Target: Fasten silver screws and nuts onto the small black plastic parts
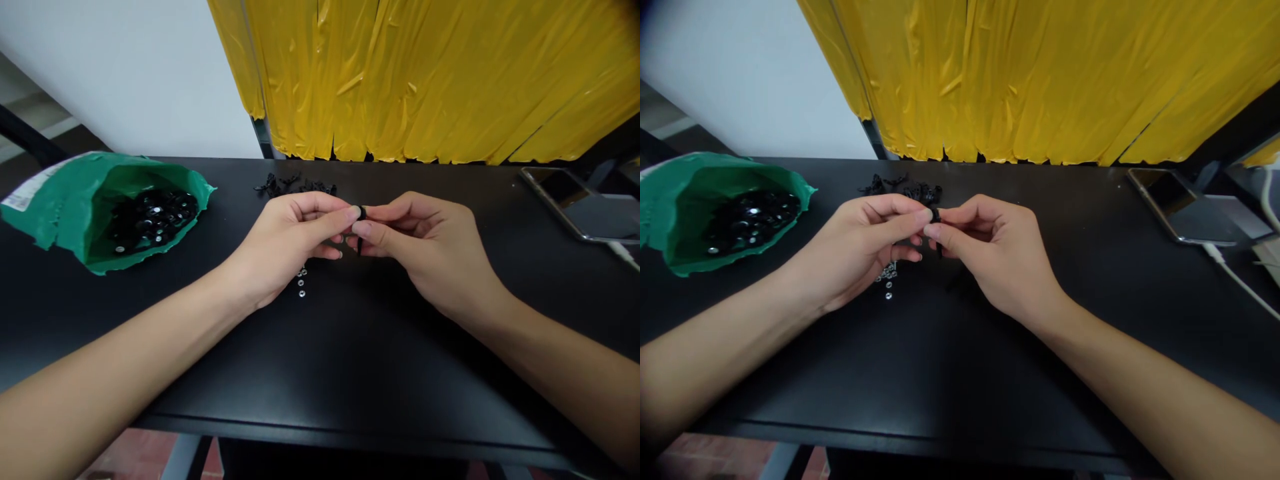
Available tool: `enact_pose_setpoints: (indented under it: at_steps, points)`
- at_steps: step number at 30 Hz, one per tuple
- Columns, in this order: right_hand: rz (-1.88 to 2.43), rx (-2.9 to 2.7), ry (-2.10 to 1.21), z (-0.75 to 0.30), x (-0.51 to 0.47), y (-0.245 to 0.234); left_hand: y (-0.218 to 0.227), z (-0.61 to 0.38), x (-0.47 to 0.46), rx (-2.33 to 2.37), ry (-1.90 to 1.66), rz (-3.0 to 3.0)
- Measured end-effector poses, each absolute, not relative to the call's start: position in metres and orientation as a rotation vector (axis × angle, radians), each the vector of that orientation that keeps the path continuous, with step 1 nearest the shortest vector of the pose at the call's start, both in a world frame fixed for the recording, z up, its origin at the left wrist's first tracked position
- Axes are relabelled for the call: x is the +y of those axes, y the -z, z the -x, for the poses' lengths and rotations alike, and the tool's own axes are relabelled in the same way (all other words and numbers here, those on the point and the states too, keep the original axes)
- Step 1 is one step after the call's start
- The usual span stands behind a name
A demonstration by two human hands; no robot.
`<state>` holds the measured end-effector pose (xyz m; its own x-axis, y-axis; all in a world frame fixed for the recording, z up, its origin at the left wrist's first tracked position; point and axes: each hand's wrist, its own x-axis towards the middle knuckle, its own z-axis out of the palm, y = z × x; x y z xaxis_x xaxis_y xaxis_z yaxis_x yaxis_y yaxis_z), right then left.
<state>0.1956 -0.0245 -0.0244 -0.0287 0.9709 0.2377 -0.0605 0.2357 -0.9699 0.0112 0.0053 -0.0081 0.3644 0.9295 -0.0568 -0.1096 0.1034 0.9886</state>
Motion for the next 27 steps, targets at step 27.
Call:
enact_pose_setpoints:
  at_steps: [27]
  points:
    - [0.557,-1.168,-1.592,-0.2053,-0.0188,0.0294,0.0018,-0.005,0.0085,0.639,-0.643,-1.073]
